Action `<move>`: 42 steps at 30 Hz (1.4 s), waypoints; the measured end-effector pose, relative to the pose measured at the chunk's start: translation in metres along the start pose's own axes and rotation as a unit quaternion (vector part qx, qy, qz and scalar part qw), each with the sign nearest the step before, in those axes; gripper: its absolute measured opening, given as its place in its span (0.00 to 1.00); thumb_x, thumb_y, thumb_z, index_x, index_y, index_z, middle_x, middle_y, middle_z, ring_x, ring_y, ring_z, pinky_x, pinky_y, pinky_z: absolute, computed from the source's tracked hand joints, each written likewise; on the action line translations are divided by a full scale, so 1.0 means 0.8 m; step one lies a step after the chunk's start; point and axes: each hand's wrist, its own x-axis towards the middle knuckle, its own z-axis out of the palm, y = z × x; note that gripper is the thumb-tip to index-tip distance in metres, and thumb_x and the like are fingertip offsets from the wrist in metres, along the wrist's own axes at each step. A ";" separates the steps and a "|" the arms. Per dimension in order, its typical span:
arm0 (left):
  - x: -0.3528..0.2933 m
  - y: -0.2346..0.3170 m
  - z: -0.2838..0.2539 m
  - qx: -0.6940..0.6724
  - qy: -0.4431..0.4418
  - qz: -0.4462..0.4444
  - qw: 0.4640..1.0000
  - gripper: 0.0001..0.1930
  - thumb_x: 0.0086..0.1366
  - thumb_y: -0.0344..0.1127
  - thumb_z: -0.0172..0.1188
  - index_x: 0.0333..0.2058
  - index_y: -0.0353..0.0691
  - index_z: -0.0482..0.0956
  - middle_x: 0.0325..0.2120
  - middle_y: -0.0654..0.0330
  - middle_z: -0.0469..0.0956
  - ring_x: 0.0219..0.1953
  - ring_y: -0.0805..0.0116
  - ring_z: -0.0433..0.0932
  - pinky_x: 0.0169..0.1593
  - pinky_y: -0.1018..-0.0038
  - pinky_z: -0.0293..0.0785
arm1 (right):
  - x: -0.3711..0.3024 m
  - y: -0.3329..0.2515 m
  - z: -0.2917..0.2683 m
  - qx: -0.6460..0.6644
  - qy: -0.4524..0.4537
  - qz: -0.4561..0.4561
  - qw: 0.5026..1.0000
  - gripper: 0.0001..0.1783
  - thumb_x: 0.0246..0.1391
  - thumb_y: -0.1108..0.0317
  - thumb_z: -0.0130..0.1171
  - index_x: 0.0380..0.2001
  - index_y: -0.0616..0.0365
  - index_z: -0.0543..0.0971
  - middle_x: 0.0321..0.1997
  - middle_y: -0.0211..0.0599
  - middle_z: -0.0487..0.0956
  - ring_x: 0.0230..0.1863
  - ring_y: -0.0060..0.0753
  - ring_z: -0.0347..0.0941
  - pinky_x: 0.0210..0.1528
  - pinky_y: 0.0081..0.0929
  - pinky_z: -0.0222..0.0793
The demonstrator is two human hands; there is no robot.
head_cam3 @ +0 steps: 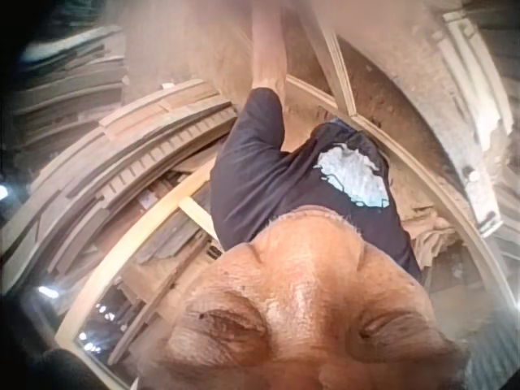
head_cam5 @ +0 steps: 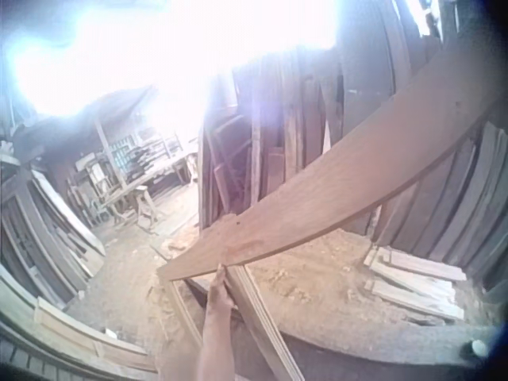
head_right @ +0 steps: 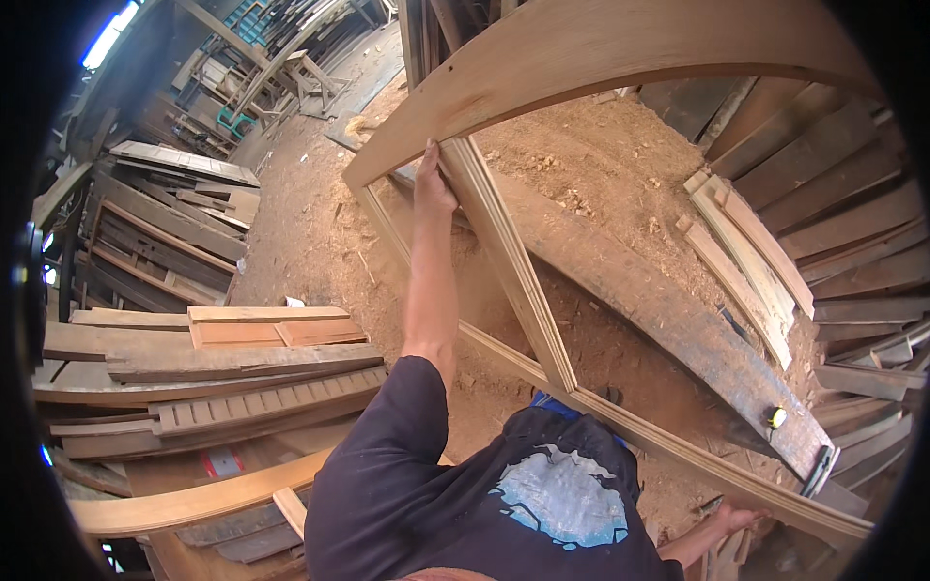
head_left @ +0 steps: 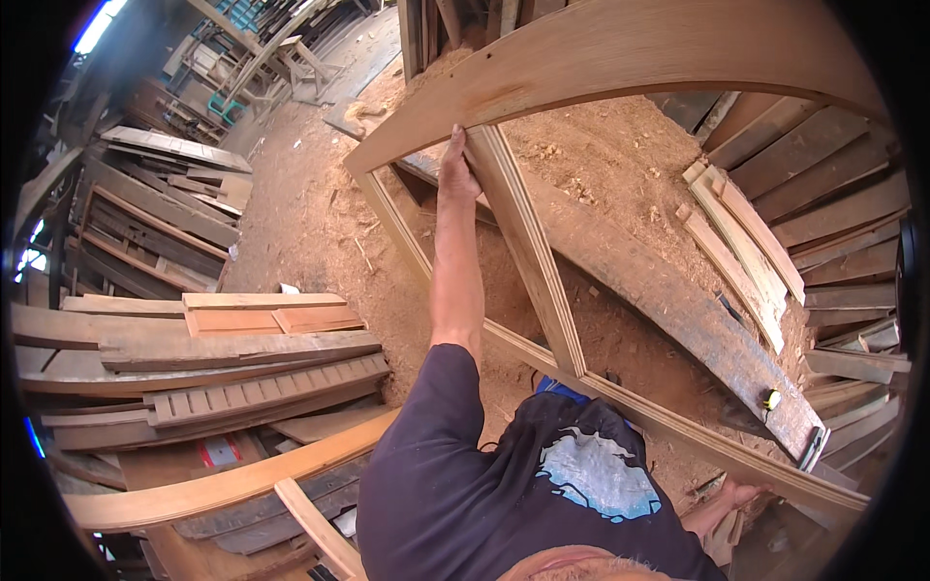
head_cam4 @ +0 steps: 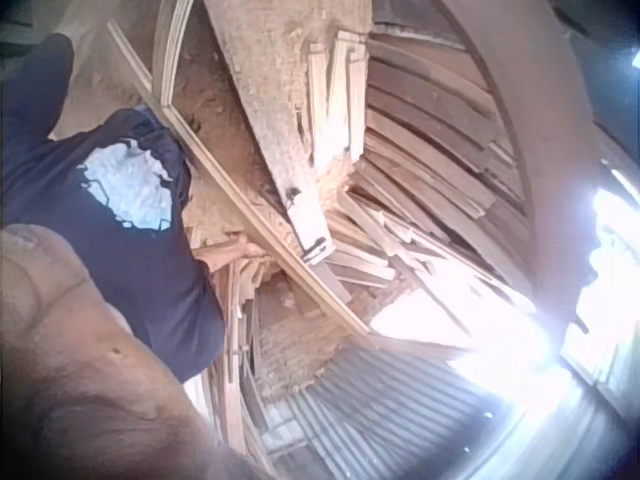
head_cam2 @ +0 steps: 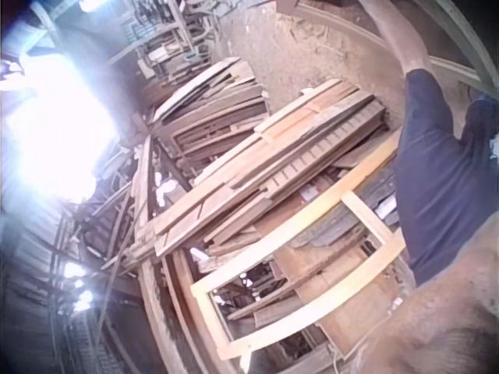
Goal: The person assembles a wooden frame by hammering nails into joints, measuring dimensions with a tape measure, and positioning the frame upright. The person uses a hammer and tape measure to secure and verify the frame's alignment.
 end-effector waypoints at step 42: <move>-0.114 0.410 -0.449 0.104 0.386 0.293 0.869 0.22 0.68 0.54 0.52 0.48 0.41 0.73 0.38 0.58 0.76 0.44 0.64 0.74 0.48 0.67 0.71 | -0.652 0.006 0.525 0.260 -0.922 0.037 0.286 0.71 0.30 0.65 0.82 0.72 0.49 0.43 0.70 0.48 0.58 0.61 0.62 0.65 0.63 0.56 0.62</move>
